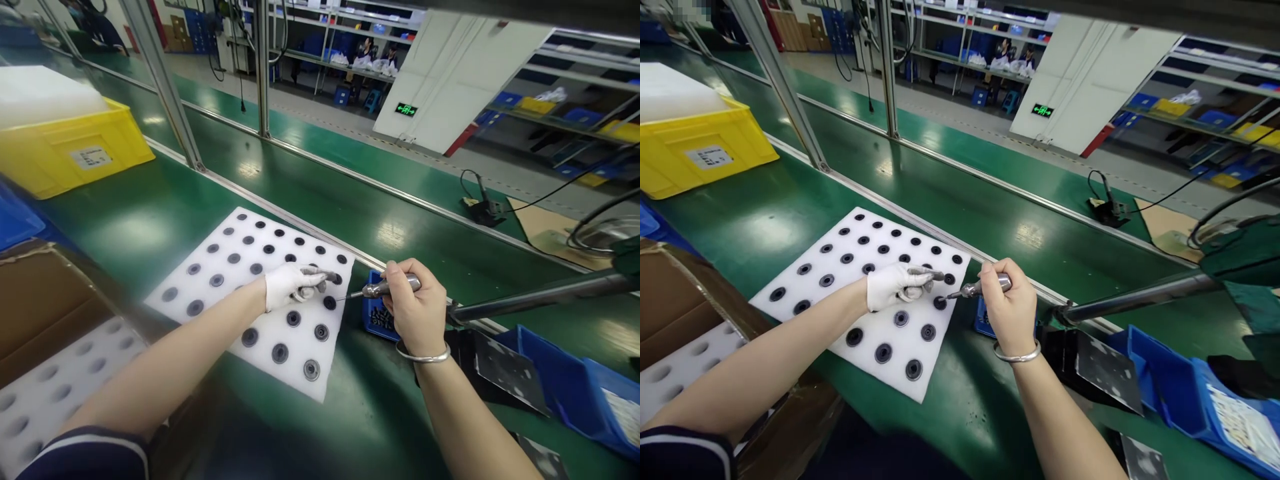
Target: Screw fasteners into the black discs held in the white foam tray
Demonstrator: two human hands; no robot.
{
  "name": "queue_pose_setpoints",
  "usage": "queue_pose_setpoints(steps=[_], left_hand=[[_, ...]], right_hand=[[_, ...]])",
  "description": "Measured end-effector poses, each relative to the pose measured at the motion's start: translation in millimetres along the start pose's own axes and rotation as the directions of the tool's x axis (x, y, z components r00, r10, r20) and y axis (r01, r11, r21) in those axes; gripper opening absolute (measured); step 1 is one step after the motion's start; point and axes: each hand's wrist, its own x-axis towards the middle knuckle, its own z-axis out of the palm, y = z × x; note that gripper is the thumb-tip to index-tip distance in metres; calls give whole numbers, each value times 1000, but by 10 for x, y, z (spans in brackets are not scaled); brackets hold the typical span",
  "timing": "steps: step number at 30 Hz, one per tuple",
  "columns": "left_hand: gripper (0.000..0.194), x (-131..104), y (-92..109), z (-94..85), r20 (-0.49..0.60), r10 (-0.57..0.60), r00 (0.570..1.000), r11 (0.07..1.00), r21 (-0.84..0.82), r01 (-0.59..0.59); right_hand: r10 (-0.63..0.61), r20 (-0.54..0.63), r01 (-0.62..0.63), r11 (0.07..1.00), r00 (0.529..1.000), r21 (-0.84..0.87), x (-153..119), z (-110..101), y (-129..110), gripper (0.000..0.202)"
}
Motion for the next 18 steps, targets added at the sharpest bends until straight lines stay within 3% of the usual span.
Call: queue_pose_setpoints(steps=[4,6,9,13,18], left_hand=[[28,-20,4,170,-111,34,993,916,402,14],[23,-22,8,262,-147,123,981,788,616,-6],[19,-11,1,339,-91,240,966,571,819,-64],[13,-10,-4,348,22,275,961,391,911,-133],[12,-35,26,338,52,247,968,316,940,-131]], right_hand=[[-56,-124,57,998,991,3,67,-40,-51,29],[-109,-107,103,993,988,-58,71,-49,-110,28],[-227,-3,225,965,974,-133,29,-29,-156,25],[-328,71,336,927,942,-169,-45,21,-143,22],[-369,55,371,899,928,-231,-76,20,-154,23]])
